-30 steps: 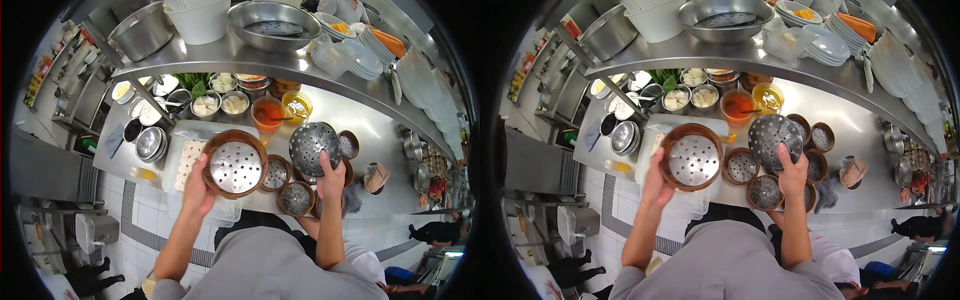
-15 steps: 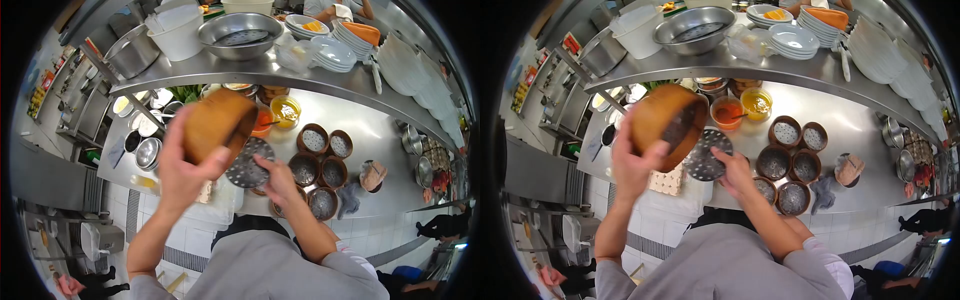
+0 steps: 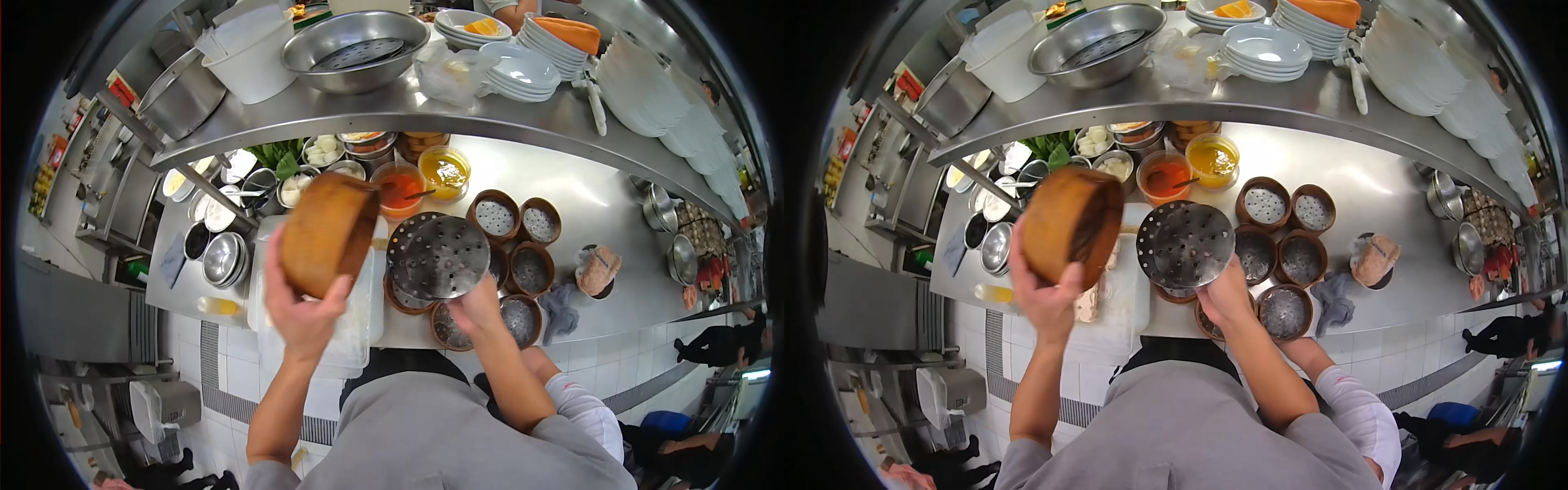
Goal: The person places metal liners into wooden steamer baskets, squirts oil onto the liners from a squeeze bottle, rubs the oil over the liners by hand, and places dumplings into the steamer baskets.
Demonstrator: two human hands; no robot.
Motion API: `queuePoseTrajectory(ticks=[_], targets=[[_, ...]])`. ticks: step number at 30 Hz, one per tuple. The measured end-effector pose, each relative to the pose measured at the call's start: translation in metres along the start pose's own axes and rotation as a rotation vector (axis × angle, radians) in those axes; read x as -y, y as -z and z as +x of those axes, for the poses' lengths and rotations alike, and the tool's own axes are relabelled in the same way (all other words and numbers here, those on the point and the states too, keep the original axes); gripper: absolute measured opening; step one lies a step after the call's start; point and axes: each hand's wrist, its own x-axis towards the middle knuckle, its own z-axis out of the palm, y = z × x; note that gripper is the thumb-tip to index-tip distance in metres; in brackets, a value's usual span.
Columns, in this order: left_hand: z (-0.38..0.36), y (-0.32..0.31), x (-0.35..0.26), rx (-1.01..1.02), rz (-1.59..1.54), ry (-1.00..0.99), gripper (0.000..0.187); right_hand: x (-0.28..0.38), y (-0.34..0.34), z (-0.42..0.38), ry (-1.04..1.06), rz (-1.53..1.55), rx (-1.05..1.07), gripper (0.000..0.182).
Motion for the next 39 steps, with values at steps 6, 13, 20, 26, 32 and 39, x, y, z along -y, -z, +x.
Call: queuePoseTrajectory(ticks=[6,13,20,26,32,39], targets=[[0.015,0.049,0.001,-0.195,-0.452,0.208,0.074,0.085,-0.054,-0.03,-0.096,0.184,0.247,0.033],[0.001,0.069,0.016,-0.152,-0.657,0.321,0.07,0.173,-0.196,0.003,0.083,-0.141,0.303,0.042],[-0.022,0.091,0.031,-0.134,-0.702,0.425,0.074,0.193,-0.266,0.044,0.137,-0.452,-0.006,0.025],[-0.019,0.101,0.037,-0.146,-0.763,0.546,0.07,0.222,-0.227,0.006,0.272,-0.518,0.095,0.021],[-0.015,0.044,0.058,-0.016,-1.096,0.865,0.04,0.118,-0.177,-0.049,0.291,-1.321,0.107,0.036],[-0.034,-0.049,0.074,0.025,-1.163,1.027,0.035,0.012,-0.069,-0.005,0.856,-1.867,0.601,0.057]])
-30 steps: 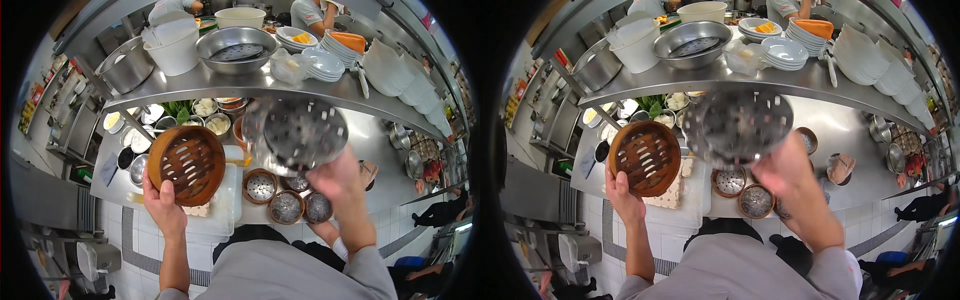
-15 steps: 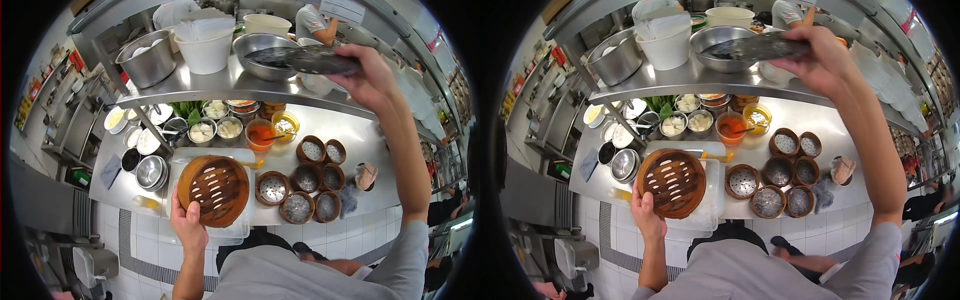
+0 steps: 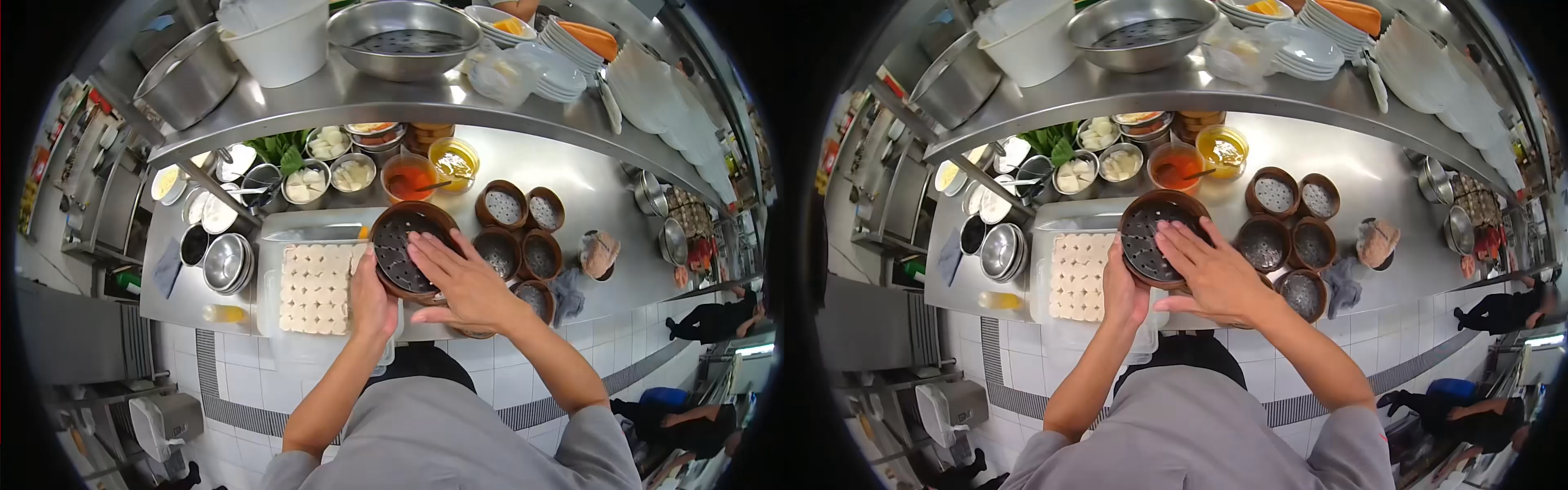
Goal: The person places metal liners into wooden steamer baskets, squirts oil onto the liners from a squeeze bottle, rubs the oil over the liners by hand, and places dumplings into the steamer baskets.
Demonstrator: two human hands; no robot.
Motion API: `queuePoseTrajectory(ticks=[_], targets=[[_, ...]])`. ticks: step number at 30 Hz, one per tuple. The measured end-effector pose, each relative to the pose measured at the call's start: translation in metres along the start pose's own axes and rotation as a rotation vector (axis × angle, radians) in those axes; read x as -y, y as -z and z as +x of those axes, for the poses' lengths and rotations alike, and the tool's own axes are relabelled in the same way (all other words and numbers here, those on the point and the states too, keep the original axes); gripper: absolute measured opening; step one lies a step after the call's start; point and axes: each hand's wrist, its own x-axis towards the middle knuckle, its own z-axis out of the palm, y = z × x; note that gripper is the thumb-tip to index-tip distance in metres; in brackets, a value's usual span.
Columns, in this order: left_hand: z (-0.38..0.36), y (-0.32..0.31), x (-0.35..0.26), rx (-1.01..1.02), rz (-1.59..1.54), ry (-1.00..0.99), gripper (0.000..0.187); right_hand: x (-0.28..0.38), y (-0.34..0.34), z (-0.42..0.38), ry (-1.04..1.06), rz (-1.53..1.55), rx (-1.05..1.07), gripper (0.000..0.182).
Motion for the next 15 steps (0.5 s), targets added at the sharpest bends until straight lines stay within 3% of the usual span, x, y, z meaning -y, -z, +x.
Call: queuePoseTrajectory(ticks=[2,9,11,13,15], targets=[[0.004,0.001,0.009,-0.024,0.028,0.019,0.037,-0.016,0.004,-0.014,-0.032,-0.068,0.186,0.077],[0.009,-0.014,0.039,-0.082,0.059,0.052,0.039,-0.036,-0.013,-0.026,0.008,0.065,0.089,0.083],[0.016,-0.018,0.048,-0.037,0.304,-0.09,0.042,-0.056,-0.019,-0.042,0.062,0.08,0.221,0.088],[0.027,-0.022,0.054,-0.035,0.225,-0.046,0.044,-0.074,-0.012,-0.04,-0.005,-0.011,0.229,0.087],[0.045,-0.024,0.067,0.018,0.15,0.059,0.043,-0.083,-0.018,-0.03,-0.027,-0.154,0.009,0.086]])
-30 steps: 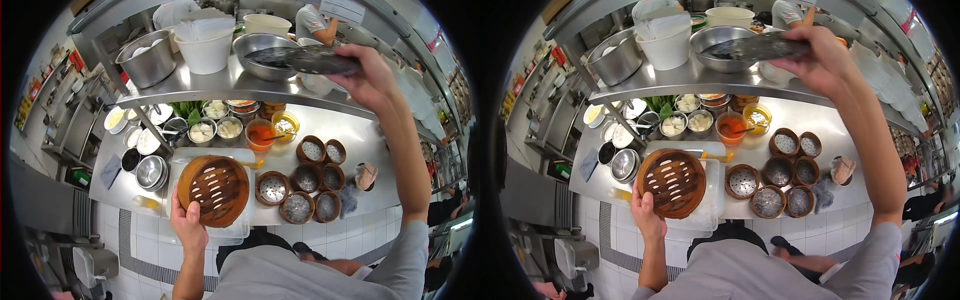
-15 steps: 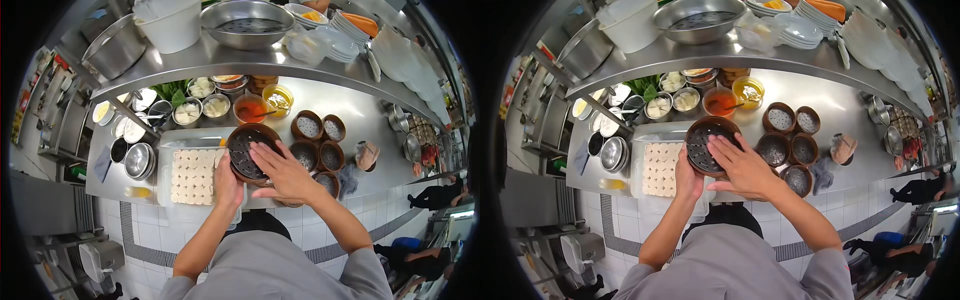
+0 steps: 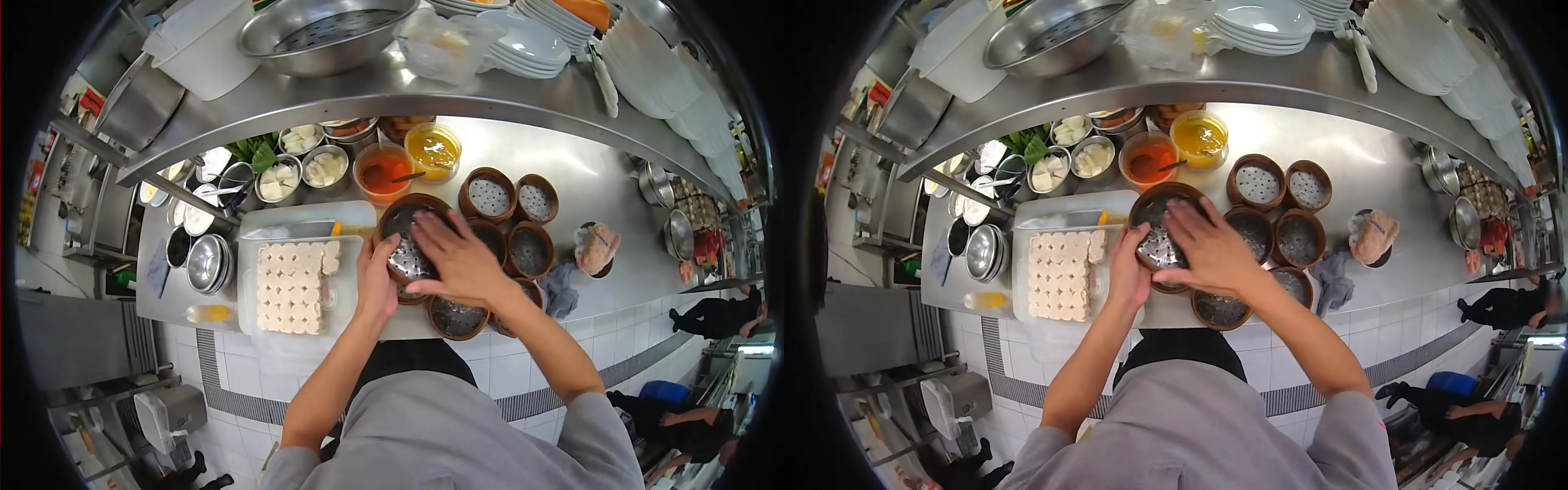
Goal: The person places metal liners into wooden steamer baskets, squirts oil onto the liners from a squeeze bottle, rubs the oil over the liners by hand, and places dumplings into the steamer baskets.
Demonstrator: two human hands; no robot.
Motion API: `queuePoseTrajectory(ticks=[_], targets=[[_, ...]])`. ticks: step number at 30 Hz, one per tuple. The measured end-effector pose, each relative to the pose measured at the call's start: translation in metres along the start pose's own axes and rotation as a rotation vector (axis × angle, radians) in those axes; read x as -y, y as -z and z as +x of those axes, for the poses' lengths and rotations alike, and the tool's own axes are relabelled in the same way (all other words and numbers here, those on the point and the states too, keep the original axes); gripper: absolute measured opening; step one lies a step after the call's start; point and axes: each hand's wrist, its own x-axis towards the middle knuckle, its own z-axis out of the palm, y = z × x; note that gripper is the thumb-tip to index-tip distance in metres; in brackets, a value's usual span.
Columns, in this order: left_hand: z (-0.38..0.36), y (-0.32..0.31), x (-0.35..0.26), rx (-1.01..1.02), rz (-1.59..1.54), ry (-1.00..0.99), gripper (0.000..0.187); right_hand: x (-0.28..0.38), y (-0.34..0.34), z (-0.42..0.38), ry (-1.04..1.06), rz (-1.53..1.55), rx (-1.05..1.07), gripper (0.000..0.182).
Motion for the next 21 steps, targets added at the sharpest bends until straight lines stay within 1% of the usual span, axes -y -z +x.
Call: queuePoseTrajectory(ticks=[1,2,4,5,6,8,9,11,12,14,15,16,18,19,20,21], targets=[[0.004,-0.01,0.003,-0.034,-0.028,0.035,0.041,-0.001,-0.008,0.004,0.094,0.016,-0.033,0.078],[0.013,-0.011,0.009,-0.033,-0.027,0.035,0.041,-0.01,-0.012,0.001,0.094,0.016,-0.035,0.078],[0.029,-0.008,0.021,-0.038,0.027,-0.038,0.039,-0.03,-0.011,-0.009,0.173,0.39,0.139,0.074],[0.035,-0.009,0.023,-0.033,0.005,-0.002,0.036,-0.049,-0.002,-0.01,0.138,0.247,0.251,0.07],[0.043,-0.01,0.024,-0.038,0.003,-0.004,0.036,-0.059,-0.012,-0.012,0.035,0.162,0.15,0.07],[0.056,-0.01,0.032,-0.022,-0.026,0.06,0.032,-0.061,-0.036,0.006,0.08,-0.025,-0.178,0.07],[0.063,-0.01,0.035,-0.06,0.056,0.038,0.03,-0.061,-0.044,0.005,0.08,-0.025,-0.175,0.07],[0.073,-0.004,0.034,-0.059,0.079,0.05,0.03,-0.06,-0.057,0.004,0.2,0.314,0.059,0.082],[0.077,0.0,0.032,-0.058,0.102,0.062,0.03,-0.067,-0.046,0.003,0.2,0.317,0.056,0.082],[0.079,0.002,0.032,-0.062,0.09,0.086,0.032,-0.087,-0.014,0.005,-0.044,0.296,0.538,0.076],[0.082,0.004,0.037,-0.06,0.121,0.07,0.029,-0.097,-0.028,0.008,-0.155,0.272,0.466,0.075],[0.088,0.005,0.041,-0.051,0.154,0.049,0.027,-0.095,-0.046,0.009,-0.154,0.273,0.468,0.075],[0.099,0.007,0.05,-0.027,0.139,0.033,0.028,-0.083,-0.075,0.015,0.056,0.031,-0.06,0.068],[0.106,0.01,0.055,-0.005,0.122,0.015,0.03,-0.078,-0.068,0.016,0.112,0.237,0.027,0.063],[0.113,0.016,0.057,-0.006,0.123,0.024,0.03,-0.082,-0.06,0.009,0.104,0.241,0.032,0.063],[0.121,0.024,0.058,-0.023,0.146,0.035,0.032,-0.094,-0.049,-0.003,0.063,0.314,0.067,0.06]])
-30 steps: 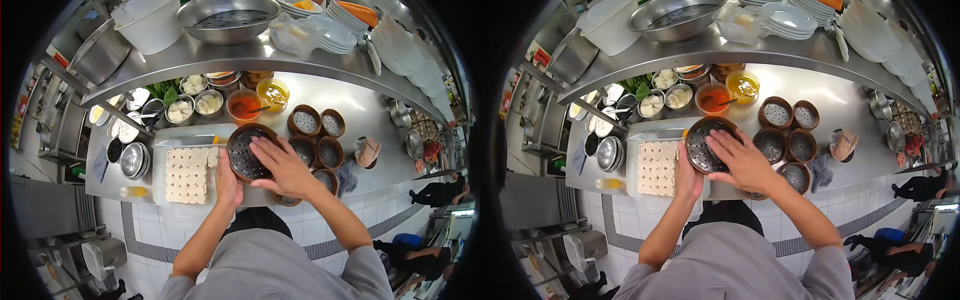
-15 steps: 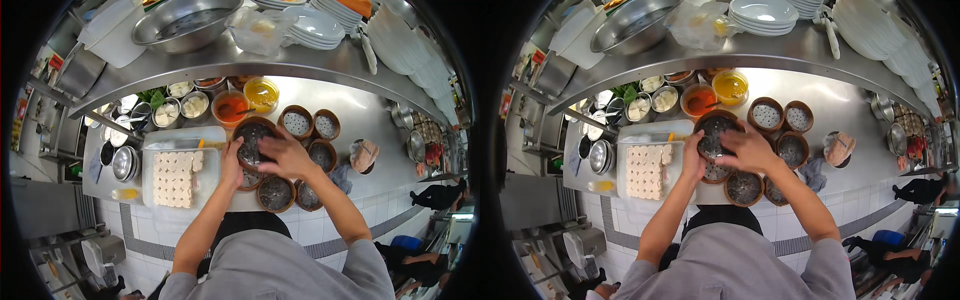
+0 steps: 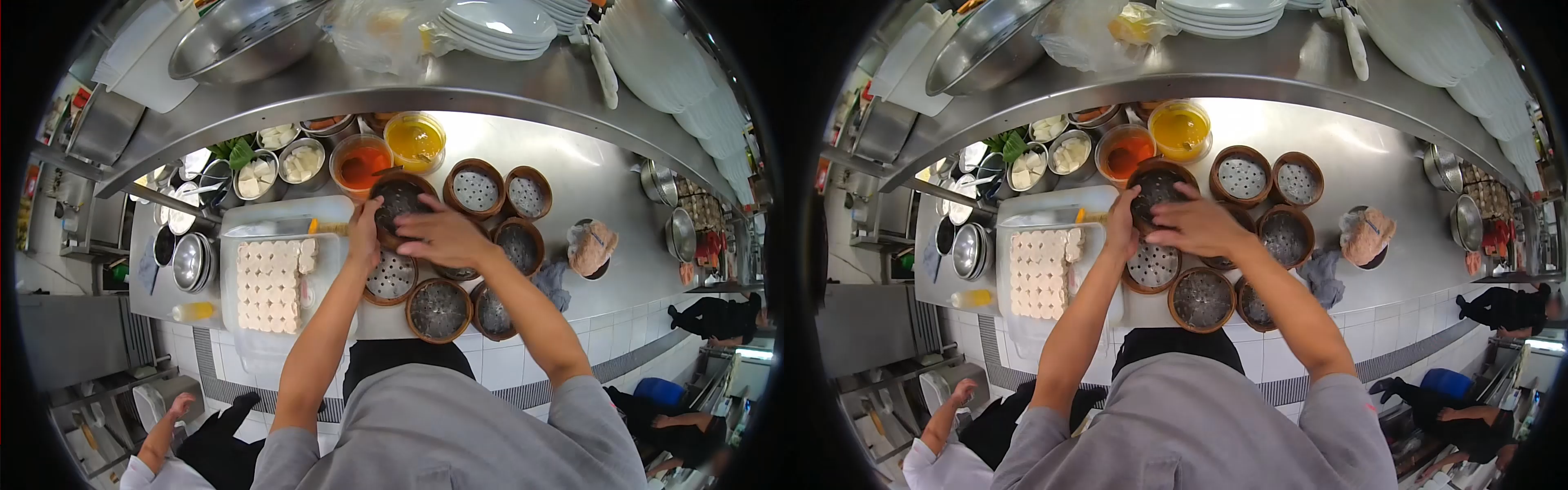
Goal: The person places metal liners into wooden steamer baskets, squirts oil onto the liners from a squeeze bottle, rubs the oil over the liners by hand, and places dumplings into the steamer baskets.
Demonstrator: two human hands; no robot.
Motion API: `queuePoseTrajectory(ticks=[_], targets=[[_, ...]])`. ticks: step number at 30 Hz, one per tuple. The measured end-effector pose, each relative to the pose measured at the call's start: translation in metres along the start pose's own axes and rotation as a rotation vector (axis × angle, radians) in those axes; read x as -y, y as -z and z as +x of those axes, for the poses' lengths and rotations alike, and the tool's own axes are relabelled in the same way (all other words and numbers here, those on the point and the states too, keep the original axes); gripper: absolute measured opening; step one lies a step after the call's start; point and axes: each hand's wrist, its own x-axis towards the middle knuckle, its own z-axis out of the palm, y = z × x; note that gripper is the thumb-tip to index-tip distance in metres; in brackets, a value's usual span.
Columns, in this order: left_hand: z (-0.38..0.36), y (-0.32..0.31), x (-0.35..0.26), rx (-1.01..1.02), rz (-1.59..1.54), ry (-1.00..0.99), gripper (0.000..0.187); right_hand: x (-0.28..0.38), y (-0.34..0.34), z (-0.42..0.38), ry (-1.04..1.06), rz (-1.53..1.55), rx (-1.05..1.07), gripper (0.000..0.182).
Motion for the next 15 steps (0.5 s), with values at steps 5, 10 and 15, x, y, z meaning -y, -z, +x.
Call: queuePoseTrajectory(ticks=[5,10,15], targets=[[0.013,0.006,0.009,-0.108,0.081,0.012,0.036,-0.021,0.03,-0.079,-0.472,-0.001,-0.105,0.05],[0.033,0.004,0.015,-0.075,0.088,0.16,0.046,-0.006,-0.033,-0.123,-0.256,-0.262,0.07,0.06],[0.049,0.004,0.017,-0.007,0.137,0.251,0.052,-0.009,-0.045,-0.135,-0.157,-0.176,0.138,0.071]])
